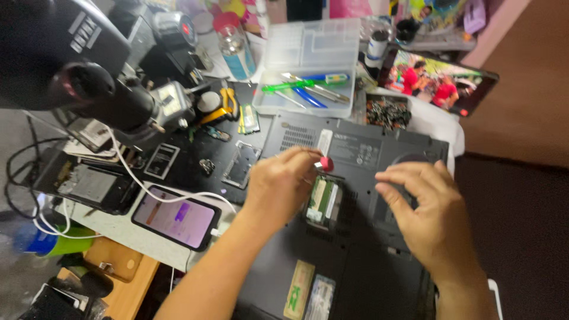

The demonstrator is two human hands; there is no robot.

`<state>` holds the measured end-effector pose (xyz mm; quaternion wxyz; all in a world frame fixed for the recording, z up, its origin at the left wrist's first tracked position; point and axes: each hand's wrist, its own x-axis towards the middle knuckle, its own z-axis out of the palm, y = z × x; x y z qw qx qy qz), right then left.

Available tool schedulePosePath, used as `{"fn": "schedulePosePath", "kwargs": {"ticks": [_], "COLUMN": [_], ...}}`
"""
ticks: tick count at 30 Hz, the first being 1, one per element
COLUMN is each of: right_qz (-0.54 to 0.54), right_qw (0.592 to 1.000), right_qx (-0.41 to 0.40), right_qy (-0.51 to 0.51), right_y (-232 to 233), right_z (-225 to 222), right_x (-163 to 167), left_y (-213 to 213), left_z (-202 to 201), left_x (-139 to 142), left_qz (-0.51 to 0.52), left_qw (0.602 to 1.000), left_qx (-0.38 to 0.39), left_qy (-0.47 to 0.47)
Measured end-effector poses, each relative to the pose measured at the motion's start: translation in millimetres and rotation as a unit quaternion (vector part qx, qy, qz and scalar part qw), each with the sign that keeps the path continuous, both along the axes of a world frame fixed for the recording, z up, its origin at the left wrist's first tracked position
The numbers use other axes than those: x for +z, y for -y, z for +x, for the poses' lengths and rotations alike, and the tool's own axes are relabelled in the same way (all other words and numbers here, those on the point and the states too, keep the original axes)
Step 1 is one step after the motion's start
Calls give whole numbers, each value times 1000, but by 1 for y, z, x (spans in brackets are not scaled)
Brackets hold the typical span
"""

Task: The person uses a screwdriver to remove screws from the back panel of a laptop. They then insert a small rectangular component into a slot on the laptop's underside and secure it with additional screws.

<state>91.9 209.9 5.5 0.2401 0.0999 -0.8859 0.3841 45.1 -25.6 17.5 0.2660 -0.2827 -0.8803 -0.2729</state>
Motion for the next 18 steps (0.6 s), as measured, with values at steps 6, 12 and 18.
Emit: {"fn": "schedulePosePath", "kwargs": {"ticks": [6,12,18], "right_qz": [42,76,77], "right_qw": [998,996,996], "right_qx": [36,23,26], "right_qy": [-25,-31,-37], "right_y": [12,13,13], "right_z": [-10,-14,-14], "right_x": [1,-3,-4], "left_y": [2,6,3], "left_z": [-2,-2,-6], "left_x": [-12,-12,-11], "left_qz": [-108,-70,-29], "left_qw": [994,997,998], "left_qx": [12,-1,-4], "left_qy": [-2,41,50]}}
